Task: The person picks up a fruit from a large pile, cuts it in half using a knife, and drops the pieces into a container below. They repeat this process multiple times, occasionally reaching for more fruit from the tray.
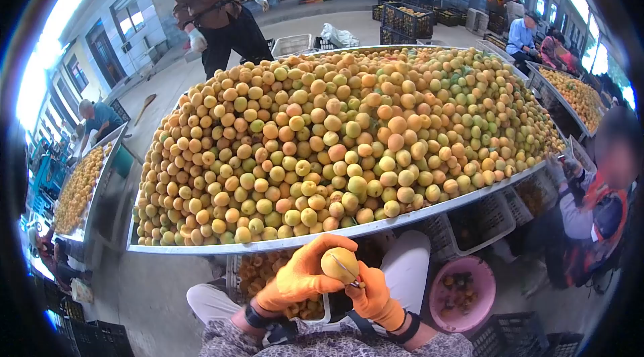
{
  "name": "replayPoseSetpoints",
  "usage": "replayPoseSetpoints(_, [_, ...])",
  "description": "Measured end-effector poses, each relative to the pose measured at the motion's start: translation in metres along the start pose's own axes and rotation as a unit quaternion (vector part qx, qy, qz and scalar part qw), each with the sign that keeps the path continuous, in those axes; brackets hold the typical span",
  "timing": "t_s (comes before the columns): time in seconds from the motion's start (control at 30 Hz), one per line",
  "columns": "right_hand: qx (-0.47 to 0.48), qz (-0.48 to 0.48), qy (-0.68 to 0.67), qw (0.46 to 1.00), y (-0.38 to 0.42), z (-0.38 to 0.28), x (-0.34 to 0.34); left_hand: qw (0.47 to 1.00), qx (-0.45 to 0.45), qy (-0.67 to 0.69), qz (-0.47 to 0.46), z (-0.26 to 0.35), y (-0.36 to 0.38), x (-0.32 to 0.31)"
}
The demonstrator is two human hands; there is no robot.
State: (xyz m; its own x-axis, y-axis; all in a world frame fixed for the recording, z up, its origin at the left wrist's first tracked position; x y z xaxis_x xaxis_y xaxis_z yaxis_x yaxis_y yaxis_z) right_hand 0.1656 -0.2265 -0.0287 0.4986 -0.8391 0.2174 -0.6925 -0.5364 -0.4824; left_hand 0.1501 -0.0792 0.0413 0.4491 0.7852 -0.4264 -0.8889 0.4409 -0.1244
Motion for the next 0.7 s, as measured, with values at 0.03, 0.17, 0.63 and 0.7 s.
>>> replayPoseSetpoints(0.03, [-0.01, 0.02, 0.001, 1.0, 0.0, -0.001, -0.002, 1.0, 0.003, -0.001, -0.005, -0.004, 0.001, -0.004])
replayPoseSetpoints(0.17, [-0.058, 0.007, -0.012, 0.998, -0.003, -0.009, 0.004, 0.992, -0.029, -0.095, 0.082, -0.003, 0.006, -0.007])
replayPoseSetpoints(0.63, [-0.213, 0.049, -0.121, 0.968, -0.02, -0.016, 0.028, 0.983, -0.045, 0.164, 0.07, -0.047, 0.006, 0.057])
replayPoseSetpoints(0.7, [-0.086, 0.003, -0.009, 0.996, -0.05, -0.034, 0.021, 0.975, -0.045, 0.201, 0.081, -0.053, 0.004, 0.039])
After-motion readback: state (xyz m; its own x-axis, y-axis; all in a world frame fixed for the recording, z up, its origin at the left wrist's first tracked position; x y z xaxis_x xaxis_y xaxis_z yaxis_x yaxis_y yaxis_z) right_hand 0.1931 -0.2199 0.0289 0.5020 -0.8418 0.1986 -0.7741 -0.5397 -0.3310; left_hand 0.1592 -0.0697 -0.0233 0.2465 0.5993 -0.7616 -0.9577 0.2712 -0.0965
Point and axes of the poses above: each hand's wrist, its own y-axis away from the middle knuckle, its own x-axis out of the back of the hand, z = x × y, the point moved 3 cm from there along -y, towards the middle knuckle, and after that the axes turned 5 degrees about -z, right-handed, at the moved point
